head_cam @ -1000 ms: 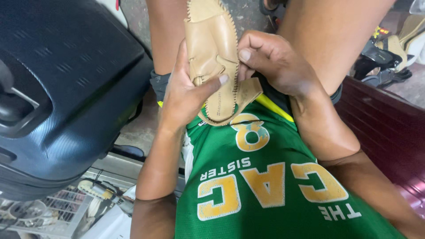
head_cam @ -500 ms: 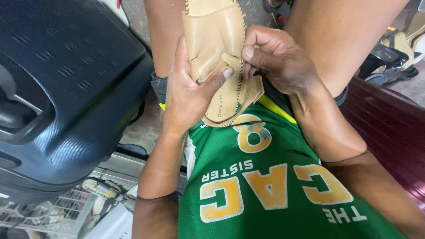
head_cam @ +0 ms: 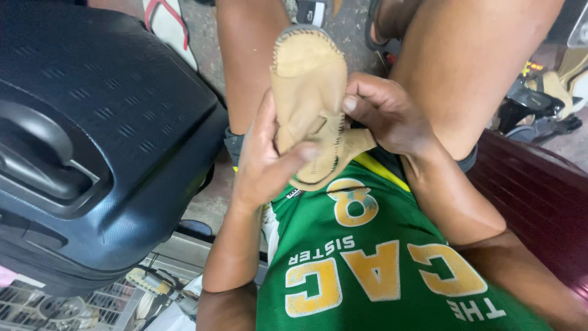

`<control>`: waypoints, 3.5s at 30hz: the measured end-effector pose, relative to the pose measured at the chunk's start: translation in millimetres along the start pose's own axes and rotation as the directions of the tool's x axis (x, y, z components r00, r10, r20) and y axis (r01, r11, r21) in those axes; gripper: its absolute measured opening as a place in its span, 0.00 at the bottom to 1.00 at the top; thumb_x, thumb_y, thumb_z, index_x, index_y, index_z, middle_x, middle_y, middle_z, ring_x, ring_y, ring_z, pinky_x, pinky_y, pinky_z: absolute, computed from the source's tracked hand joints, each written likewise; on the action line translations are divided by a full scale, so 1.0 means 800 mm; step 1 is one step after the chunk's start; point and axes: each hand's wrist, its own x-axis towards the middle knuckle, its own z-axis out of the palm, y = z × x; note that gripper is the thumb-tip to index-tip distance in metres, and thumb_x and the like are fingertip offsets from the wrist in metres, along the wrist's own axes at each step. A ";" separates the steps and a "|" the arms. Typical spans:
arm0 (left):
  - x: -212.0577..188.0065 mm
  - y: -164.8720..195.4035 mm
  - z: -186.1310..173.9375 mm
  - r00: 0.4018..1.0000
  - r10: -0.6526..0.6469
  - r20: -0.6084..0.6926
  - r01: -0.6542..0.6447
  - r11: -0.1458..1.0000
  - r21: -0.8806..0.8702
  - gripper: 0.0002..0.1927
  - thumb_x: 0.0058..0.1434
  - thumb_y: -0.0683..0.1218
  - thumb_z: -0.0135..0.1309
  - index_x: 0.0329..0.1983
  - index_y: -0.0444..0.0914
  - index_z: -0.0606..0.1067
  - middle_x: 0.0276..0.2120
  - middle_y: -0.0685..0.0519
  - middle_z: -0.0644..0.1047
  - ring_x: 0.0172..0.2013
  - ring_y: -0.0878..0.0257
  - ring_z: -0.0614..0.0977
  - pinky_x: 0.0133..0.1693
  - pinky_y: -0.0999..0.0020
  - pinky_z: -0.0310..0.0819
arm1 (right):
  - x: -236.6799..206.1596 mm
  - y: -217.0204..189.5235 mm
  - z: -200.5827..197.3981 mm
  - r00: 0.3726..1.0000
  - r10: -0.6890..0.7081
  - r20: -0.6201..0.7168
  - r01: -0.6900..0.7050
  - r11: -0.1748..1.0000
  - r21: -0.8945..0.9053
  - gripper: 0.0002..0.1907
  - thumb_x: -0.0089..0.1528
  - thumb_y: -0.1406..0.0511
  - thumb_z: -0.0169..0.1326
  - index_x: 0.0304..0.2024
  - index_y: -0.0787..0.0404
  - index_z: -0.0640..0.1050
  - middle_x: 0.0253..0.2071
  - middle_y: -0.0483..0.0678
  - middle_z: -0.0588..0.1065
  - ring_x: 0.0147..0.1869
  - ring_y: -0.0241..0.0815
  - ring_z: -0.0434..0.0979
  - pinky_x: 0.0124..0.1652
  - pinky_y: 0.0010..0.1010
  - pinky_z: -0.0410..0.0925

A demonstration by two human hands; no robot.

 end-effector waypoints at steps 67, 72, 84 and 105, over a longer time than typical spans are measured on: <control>0.052 -0.096 -0.052 0.930 -0.258 0.261 0.298 0.946 -0.127 0.10 0.76 0.40 0.45 0.51 0.34 0.77 0.40 0.56 0.79 0.41 0.70 0.78 0.47 0.75 0.73 | -0.023 -0.023 0.014 0.990 0.101 0.102 -0.098 0.995 -0.030 0.17 0.76 0.71 0.48 0.67 0.67 0.65 0.35 0.48 0.74 0.37 0.29 0.73 0.40 0.18 0.70; 0.049 -0.099 -0.053 0.894 -0.331 0.303 0.402 0.890 -0.216 0.10 0.75 0.39 0.45 0.52 0.34 0.76 0.39 0.55 0.78 0.38 0.70 0.78 0.45 0.75 0.72 | -0.030 -0.025 0.013 0.992 0.063 0.111 -0.066 0.997 0.029 0.15 0.77 0.68 0.45 0.64 0.67 0.65 0.39 0.47 0.76 0.38 0.31 0.78 0.43 0.22 0.73; 0.042 -0.110 -0.054 0.867 -0.329 0.374 0.469 0.793 -0.390 0.11 0.76 0.38 0.45 0.56 0.31 0.74 0.41 0.52 0.78 0.38 0.68 0.79 0.42 0.76 0.74 | -0.024 -0.015 0.024 0.979 0.205 -0.018 -0.199 0.963 0.181 0.16 0.74 0.69 0.44 0.64 0.64 0.70 0.34 0.43 0.73 0.34 0.29 0.73 0.36 0.20 0.67; 0.013 0.012 -0.039 0.948 0.056 0.314 -0.190 0.890 0.414 0.11 0.81 0.44 0.45 0.62 0.39 0.72 0.41 0.53 0.81 0.42 0.66 0.85 0.48 0.74 0.77 | -0.022 -0.007 0.019 0.992 0.003 0.125 -0.010 0.999 0.054 0.10 0.76 0.63 0.49 0.44 0.63 0.74 0.35 0.40 0.72 0.39 0.27 0.71 0.41 0.21 0.66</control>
